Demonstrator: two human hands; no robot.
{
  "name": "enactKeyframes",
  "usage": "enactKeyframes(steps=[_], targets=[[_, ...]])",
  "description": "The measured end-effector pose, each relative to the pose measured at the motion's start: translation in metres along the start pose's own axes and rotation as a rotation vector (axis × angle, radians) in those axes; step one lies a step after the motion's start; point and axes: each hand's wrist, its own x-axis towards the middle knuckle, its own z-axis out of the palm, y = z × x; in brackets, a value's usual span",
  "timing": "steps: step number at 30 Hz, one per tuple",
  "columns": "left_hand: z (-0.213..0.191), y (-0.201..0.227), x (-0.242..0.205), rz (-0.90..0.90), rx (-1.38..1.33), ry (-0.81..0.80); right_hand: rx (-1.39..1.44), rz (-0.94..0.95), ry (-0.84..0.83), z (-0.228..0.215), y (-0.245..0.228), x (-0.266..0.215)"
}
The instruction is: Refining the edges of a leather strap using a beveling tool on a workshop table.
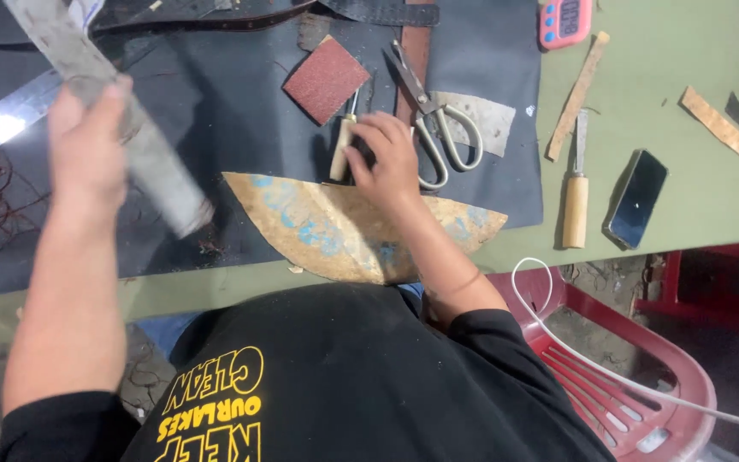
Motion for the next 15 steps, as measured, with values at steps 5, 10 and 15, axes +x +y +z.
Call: enactKeyframes(steps=[5, 10, 15], targets=[[0.039, -0.004, 0.007, 0.255, 0.336, -0.017, -0.042, 0.091, -0.268, 0.019, -0.012, 0.04], [0.056, 0.001, -0.01, 0.083, 0.138, -0.199, 0.016, 0.144, -0.491, 0.022, -0.029, 0.008], [0.05, -0.001, -0.023, 0.297, 0.357, -0.248, 0.113, 0.28, -0.235, 0.006, -0.01, -0.019]])
